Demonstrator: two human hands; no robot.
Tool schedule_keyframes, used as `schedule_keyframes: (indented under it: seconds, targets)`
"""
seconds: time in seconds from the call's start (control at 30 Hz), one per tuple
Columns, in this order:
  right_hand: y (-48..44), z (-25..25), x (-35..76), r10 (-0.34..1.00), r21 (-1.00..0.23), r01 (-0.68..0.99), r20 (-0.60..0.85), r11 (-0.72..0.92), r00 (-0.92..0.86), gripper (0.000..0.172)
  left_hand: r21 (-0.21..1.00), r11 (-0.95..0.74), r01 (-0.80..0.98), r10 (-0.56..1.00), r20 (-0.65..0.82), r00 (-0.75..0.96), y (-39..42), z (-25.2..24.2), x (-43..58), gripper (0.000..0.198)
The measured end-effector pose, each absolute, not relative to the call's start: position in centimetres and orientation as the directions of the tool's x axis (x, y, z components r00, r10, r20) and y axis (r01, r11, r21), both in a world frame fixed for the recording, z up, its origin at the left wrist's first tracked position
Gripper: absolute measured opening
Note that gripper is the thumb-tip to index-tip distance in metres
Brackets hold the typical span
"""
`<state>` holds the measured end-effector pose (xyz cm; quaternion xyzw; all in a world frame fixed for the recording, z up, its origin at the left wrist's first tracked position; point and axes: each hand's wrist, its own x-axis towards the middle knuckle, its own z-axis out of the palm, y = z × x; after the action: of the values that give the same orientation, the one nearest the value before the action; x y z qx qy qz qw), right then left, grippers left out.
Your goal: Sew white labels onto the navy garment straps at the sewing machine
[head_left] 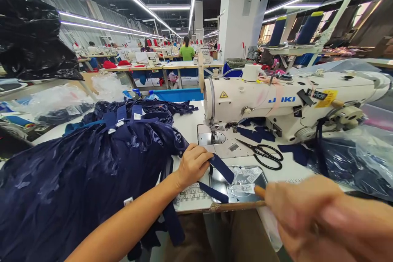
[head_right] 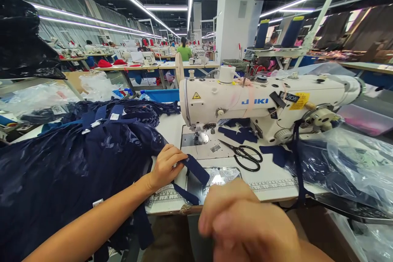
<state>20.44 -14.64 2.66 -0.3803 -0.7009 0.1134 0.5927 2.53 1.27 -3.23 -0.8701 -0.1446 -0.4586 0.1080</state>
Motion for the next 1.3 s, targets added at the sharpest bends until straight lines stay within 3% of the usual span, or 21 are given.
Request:
schedule_keyframes:
  seconds: [0.07, 0.17, 0.27, 0.37, 0.5, 1.3]
  targets:
    - [-12.4, 2.6, 20.4, 0.635, -0.591, 0.348, 0.772, 0.728, -0.019, 0.018, -0.05, -0.937, 0.347, 0.156, 0.827, 0.54, 1.2, -3.2, 2.5, 0.015]
    - [-8.8, 1.8, 20.7, 0.779, -0.552, 0.614, 0.602, 0.564, -0.174, 0.019, -0.043, -0.938, 0.345, 0.161, 0.825, 0.541, 1.1, -3.2, 2.4, 0.014]
    - [-6.7, 0.5, 21.0, 0.77, -0.251, 0.822, 0.559, 0.511, -0.308, 0.021, -0.04, -0.939, 0.341, 0.161, 0.825, 0.541, 1.1, -3.2, 2.4, 0.013]
    - [-6.0, -0.5, 20.8, 0.677, 0.046, 0.855, 0.589, 0.517, -0.441, 0.028, -0.037, -0.942, 0.333, 0.16, 0.824, 0.544, 1.0, -3.3, 2.4, 0.012]
    - [-5.9, -1.0, 20.4, 0.64, 0.216, 0.859, 0.589, 0.464, -0.493, 0.031, -0.047, -0.947, 0.319, 0.142, 0.829, 0.542, 1.0, -3.2, 2.3, 0.011]
    - [-5.6, -1.9, 20.3, 0.633, 0.248, 0.862, 0.595, 0.442, -0.496, 0.028, -0.081, -0.948, 0.308, 0.105, 0.834, 0.542, 1.0, -3.2, 2.4, 0.01]
